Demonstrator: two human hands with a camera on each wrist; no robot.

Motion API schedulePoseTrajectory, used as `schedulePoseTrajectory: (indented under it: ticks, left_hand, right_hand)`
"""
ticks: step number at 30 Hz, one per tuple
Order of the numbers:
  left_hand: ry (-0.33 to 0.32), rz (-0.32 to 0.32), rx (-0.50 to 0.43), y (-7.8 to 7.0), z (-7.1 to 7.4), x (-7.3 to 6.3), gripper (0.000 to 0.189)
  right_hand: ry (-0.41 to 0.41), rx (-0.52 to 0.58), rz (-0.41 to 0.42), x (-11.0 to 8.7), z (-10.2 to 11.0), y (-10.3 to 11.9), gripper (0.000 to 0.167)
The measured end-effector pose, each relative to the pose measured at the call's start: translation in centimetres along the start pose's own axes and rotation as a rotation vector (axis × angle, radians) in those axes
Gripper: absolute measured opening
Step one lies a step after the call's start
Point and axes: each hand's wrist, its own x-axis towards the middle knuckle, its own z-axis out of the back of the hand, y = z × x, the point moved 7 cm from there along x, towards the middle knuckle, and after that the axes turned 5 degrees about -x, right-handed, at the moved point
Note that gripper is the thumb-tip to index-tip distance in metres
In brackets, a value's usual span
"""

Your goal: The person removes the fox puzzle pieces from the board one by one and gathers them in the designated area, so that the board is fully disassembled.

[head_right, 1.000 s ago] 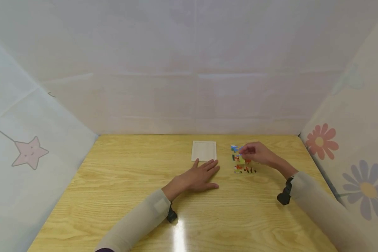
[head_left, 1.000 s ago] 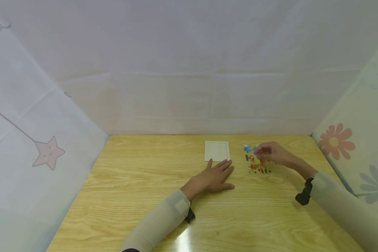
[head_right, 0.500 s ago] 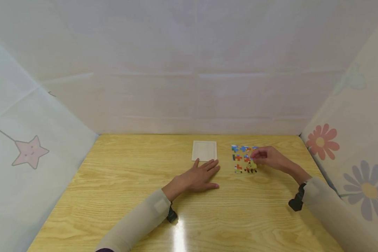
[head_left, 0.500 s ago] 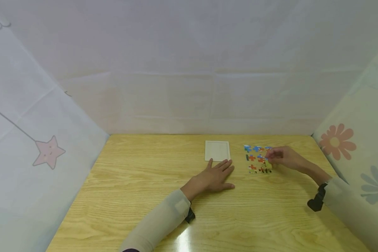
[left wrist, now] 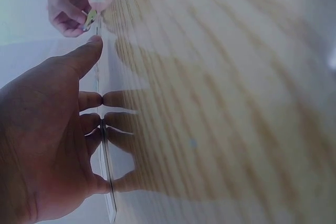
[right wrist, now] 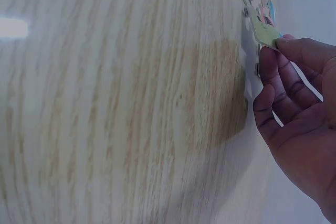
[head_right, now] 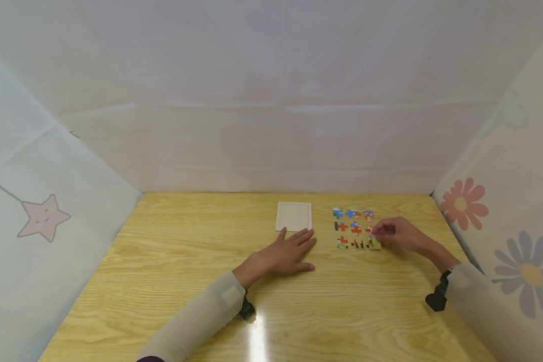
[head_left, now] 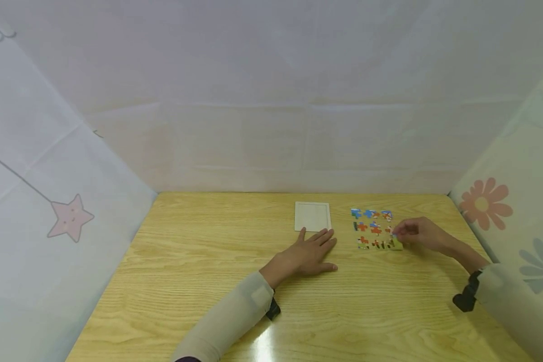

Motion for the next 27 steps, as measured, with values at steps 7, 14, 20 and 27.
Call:
schedulePoseTrajectory:
  ticks: [7, 14, 20, 27]
  left_hand:
    - [0.002, 0.002, -0.001, 0.00, 0.03, 0.04, 0.082]
    - [-0.001, 0.002, -0.011, 0.02, 0.20, -0.09, 0.082]
    - [-0.003, 0.006, -0.008, 0.17, 0.10, -0.09, 0.082]
    - [-0.001, 0.015, -0.011, 0.40, -0.16, 0.01, 0.084]
  right_hand:
    - [0.005, -0.042, 0.027, -0.36, -0.02, -0.17, 0.017]
    - [-0.038, -0.110, 0.037, -0.36, -0.04, -0.83, 0.012]
    - [-0.056, -0.137, 0.021, -0.30, -0.15, -0.82, 0.011]
    - [-0.073, -0.163, 0.006, -0.31, -0.23, -0.57, 0.010]
